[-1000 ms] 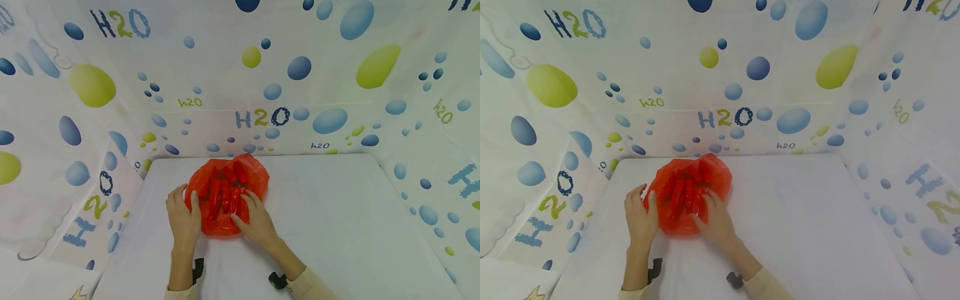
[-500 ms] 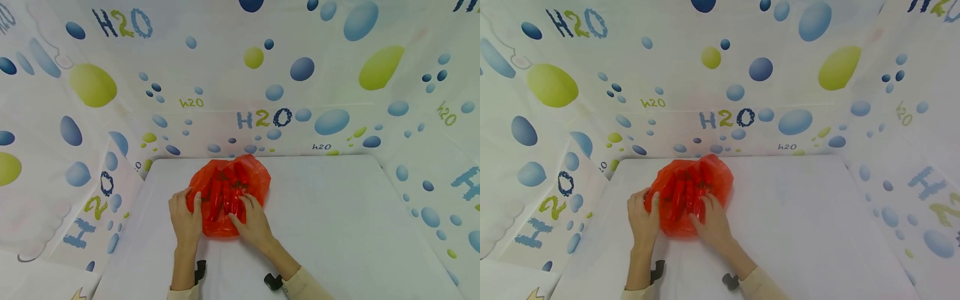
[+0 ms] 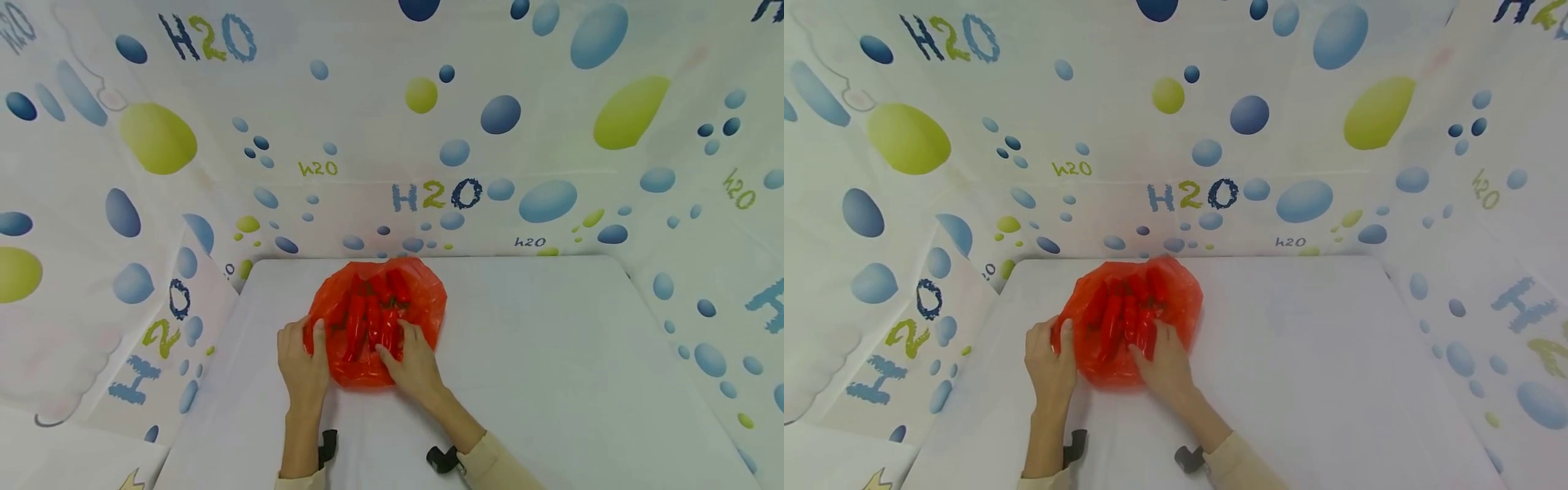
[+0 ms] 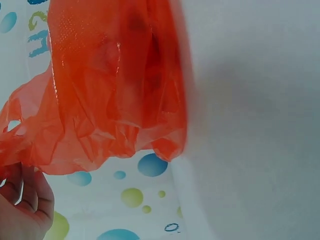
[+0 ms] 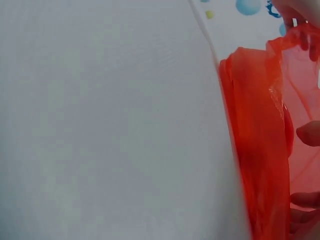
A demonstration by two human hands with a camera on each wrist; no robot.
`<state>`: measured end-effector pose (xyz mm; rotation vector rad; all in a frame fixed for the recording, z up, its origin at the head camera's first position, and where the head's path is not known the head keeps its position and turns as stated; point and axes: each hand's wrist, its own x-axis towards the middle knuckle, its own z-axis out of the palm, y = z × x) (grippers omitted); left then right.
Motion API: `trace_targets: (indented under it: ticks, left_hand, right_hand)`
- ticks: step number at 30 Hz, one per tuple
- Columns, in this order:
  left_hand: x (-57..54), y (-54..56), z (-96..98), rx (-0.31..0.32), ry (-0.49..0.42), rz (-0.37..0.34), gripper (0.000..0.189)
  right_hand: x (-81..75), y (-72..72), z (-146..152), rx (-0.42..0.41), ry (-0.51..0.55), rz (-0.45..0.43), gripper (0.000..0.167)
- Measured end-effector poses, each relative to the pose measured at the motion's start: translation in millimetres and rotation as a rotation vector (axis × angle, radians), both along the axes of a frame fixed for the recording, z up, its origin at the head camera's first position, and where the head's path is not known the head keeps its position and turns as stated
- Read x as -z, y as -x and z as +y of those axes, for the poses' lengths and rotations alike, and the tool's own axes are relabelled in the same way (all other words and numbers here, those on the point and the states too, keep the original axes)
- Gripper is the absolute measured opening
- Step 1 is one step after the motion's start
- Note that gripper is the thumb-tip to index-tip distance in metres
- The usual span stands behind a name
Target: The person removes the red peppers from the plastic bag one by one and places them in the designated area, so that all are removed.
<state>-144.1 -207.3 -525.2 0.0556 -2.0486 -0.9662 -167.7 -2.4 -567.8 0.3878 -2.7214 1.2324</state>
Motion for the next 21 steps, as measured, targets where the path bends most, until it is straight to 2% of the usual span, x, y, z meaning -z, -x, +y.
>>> trace_targets:
  ticks: [4,8,16,21]
  left_hand:
    - [2.6,0.2,3.4,0.006,0.006,0.070,0.021]
    - [3.0,0.2,5.5,-0.004,0.016,0.109,0.016]
    - [4.1,-0.9,5.7,-0.030,0.017,0.119,0.015]
    - [5.5,-1.0,6.0,-0.025,0.005,0.102,0.016]
  right_hand:
    - [5.0,1.9,1,0.022,0.023,-0.011,0.069]
    - [9.6,4.2,2,0.045,0.044,-0.020,0.066]
    - [17.7,9.8,2,0.053,0.063,-0.043,0.061]
    - [15.3,10.5,4,0.073,0.109,-0.072,0.053]
